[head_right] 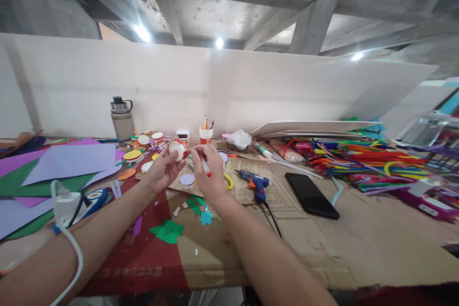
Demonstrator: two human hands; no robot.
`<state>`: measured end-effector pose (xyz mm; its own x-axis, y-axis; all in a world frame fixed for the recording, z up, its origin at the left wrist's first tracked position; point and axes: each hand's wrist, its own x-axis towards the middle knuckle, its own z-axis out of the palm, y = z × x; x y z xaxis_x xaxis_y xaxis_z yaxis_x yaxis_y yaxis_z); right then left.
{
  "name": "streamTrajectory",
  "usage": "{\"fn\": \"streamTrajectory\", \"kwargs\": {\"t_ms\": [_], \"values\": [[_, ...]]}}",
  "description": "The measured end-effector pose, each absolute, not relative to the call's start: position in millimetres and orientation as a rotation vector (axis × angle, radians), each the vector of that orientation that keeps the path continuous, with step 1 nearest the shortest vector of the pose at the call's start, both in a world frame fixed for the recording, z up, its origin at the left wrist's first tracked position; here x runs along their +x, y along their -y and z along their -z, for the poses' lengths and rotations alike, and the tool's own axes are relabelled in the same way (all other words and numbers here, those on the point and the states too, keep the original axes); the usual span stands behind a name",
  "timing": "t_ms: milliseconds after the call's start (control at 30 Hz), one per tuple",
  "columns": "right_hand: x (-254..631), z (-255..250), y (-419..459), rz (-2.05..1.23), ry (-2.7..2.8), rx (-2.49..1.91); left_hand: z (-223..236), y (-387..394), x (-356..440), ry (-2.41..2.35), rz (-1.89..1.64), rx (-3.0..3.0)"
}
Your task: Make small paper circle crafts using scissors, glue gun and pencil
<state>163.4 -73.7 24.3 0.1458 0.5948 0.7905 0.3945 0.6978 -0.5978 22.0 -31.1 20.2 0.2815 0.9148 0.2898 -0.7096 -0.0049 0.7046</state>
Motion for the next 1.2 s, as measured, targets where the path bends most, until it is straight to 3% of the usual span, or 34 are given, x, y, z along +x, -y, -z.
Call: {"fn": "streamTrajectory", "kwargs": {"t_ms": [400,700,1200], "values": [[163.4,-27.4,76.1,-0.135,1.483,-0.854,-19.0,31.0,20.6,-0.249,-1.306,0.926],[159.6,-27.9,77.9,-0.46,1.322,-0.645,-19.5,28.4,19.6,-0.237,-1.272,0.954],[160.6,-28.3,79.7,-0.522,1.319,-0.574,-16.8,26.5,17.5,-0.243,-1.257,0.94]]}}
